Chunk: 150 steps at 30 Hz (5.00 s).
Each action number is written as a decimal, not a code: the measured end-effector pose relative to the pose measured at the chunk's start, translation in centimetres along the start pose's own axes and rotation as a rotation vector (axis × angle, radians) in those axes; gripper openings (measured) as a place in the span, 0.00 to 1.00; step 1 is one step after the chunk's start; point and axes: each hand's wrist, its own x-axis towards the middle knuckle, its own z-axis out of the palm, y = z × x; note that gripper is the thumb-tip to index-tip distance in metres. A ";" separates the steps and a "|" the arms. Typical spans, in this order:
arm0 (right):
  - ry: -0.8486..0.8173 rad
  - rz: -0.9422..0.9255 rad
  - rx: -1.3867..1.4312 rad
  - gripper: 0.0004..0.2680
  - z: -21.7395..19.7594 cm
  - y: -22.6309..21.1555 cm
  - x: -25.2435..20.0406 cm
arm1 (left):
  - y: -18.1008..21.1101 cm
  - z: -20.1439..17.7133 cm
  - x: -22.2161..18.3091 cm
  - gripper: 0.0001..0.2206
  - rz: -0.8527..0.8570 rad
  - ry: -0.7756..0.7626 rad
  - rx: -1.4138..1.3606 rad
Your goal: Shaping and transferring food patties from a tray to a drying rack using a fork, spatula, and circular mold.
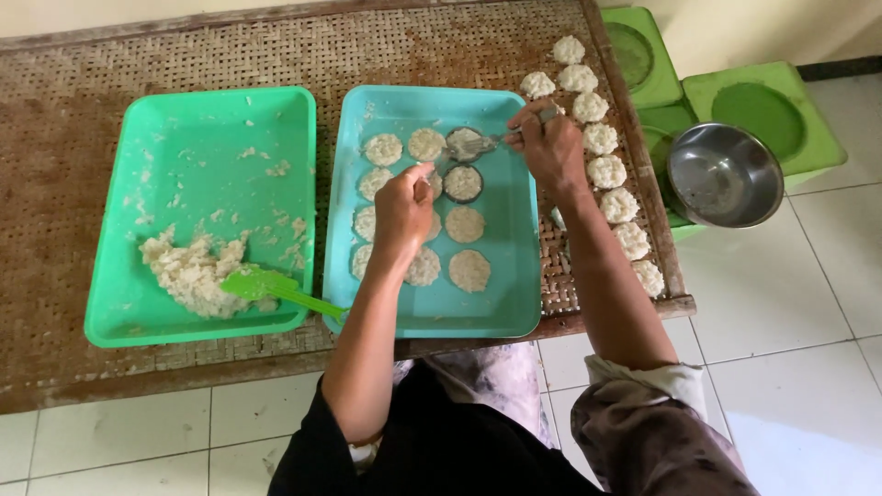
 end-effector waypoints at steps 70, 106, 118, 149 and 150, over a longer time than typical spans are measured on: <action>-0.467 0.434 0.976 0.06 24.6 -11.4 -6.6 | -5.0 -27.3 -16.2 0.17 -0.388 0.433 -0.112; 0.187 0.032 0.454 0.06 1.5 -0.6 -2.0 | -7.7 -22.9 -13.6 0.16 -0.308 0.413 0.020; 0.011 -0.578 -0.348 0.05 2.7 -0.2 -5.2 | -7.1 -22.9 -13.0 0.16 -0.315 0.411 0.041; 0.204 -0.045 0.147 0.09 2.7 -0.8 -2.1 | -7.4 -23.4 -14.0 0.17 -0.297 0.445 0.037; 0.205 -0.013 0.209 0.09 2.7 -1.0 -2.3 | -7.2 -23.4 -14.0 0.17 -0.300 0.448 0.028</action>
